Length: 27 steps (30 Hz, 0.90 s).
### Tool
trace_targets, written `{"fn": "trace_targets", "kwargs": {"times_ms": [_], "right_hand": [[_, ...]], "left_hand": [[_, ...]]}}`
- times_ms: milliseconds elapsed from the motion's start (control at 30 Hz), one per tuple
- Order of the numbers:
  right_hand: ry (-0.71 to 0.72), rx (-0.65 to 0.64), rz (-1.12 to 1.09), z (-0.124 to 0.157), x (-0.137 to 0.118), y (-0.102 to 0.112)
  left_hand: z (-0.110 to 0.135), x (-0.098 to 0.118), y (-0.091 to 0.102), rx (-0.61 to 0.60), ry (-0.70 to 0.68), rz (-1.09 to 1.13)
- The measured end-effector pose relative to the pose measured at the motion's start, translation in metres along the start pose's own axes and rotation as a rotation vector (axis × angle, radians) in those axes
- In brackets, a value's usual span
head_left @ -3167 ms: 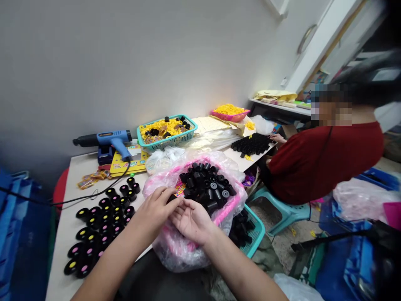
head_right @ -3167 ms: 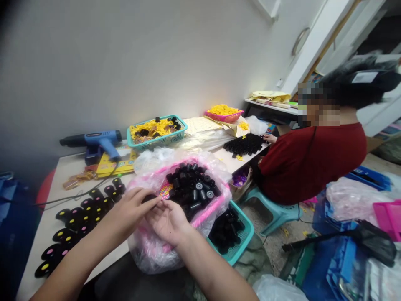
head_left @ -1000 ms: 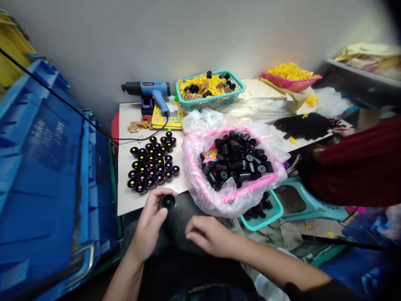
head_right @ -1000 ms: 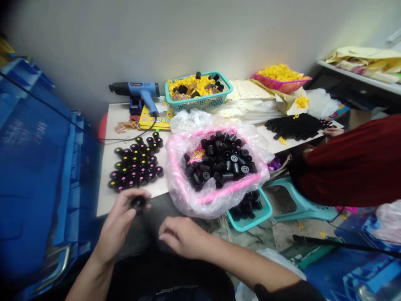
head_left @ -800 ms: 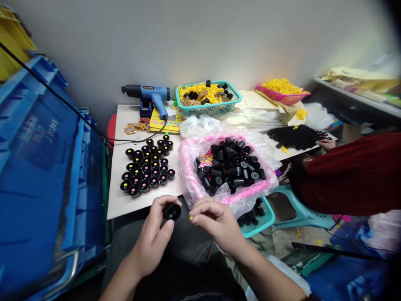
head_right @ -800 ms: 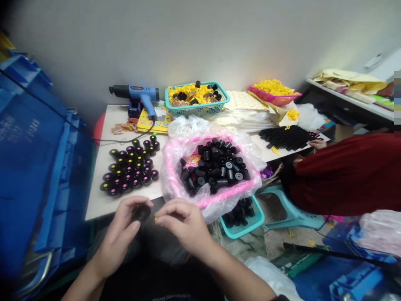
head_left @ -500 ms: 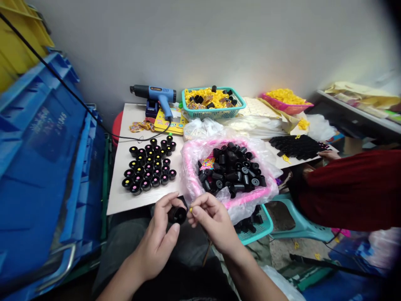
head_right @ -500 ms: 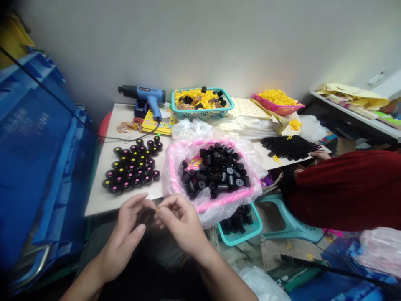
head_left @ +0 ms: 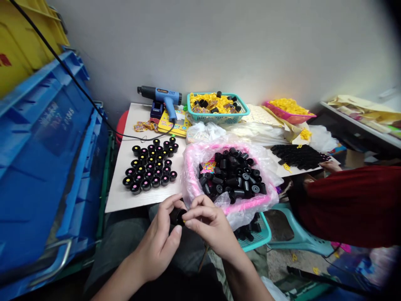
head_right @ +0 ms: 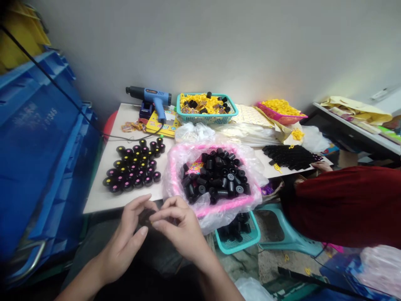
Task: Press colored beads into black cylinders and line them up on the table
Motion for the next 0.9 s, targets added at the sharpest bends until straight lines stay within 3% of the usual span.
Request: {"fn": "trace_targets", "kwargs": {"times_ms": [467, 600, 800, 900], "right_hand": [[-0.108, -0.095, -0.600, -0.011, 0.015, -0.024], [-0.053, -0.072, -0.708, -0.014, 0.020, -0.029], [-0.101, -0.164, -0.798, -0.012, 0.034, -0.030], [-0.061, -0.212, -0.818, -0.008, 0.034, -0.030]], "left_hand": [[-0.003, 0.009, -0.006, 0.039, -0.132, -0.157], [-0.003, 0.011, -0.012, 0.110, -0.048, -0.041], [-0.007, 0.002, -0.007, 0.027, 0.044, 0.368], [-0.011, -0.001, -0.002, 0.043, 0.123, 0.470]]}}
Point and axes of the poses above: each hand's wrist, its own z-axis away from the middle knuckle, its own y-axis out of the back of the hand, x = y × z, the point moved 3 cm from there along -z, towards the middle knuckle, and after that the axes turned 8 degrees about -x, right-handed, at the moved point
